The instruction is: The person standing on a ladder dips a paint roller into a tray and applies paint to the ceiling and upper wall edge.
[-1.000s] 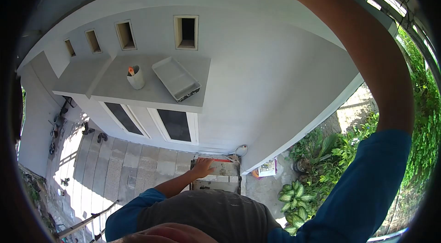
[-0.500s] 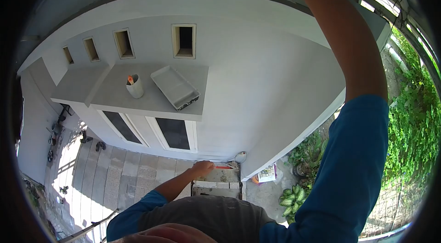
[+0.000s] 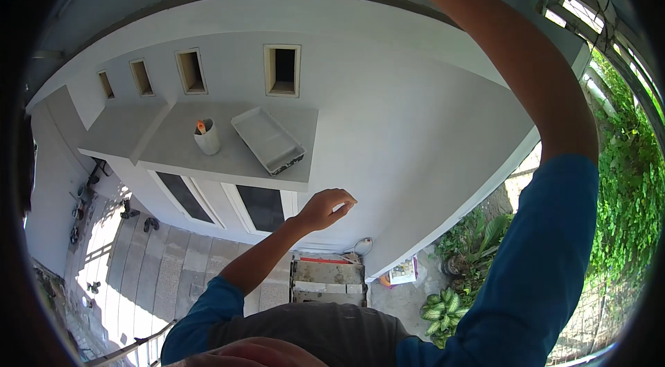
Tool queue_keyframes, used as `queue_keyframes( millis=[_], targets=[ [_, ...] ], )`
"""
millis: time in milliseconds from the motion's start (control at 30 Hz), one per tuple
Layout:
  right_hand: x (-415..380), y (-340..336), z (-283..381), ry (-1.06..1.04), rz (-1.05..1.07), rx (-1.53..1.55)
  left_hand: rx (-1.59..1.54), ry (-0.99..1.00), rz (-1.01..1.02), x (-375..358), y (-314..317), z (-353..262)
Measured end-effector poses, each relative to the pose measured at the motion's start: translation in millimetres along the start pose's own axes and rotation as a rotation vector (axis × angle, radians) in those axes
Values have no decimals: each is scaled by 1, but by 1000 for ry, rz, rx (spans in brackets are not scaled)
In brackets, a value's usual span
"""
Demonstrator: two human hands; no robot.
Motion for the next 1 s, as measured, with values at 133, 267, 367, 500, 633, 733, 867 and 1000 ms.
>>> queue_keyframes(
  millis=[133,267,367,500,633,733,867,1000],
  targets=[
    [40,-16,29,-55,20,-85,19,72,-48,13,-15,-23],
    [-2,-17,17,-27,176,-269,-48,46,-42,4,-12,-24],
    [-50,-17,11,84,237,-298,-99,3,-34,-7,0,-17],
    [-87,-12,-6,283,251,-205,-175,-64,-5,-11,8,-12],
    [-73,-11,-17,172,103,-136,-228,-39,-33,-15,9,-12],
    [-60,-30,-16,116,87,-122,-228,-37,-38,-15,4,-10],
    [-80,-36,-25,175,194,-228,-277,-66,-52,-17,0,-5],
    [-89,-36,-32,230,184,-223,-272,-76,-40,-16,3,-5]
  ],
)
Point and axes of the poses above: each hand's wrist, its own x-axis towards the middle knuckle, its own y-axis out of the palm, z = x × y, the point moved 8 cm from there along x, towards the middle knuckle, and after that the axes turned 10 degrees about -y, right-handed, at the moved point
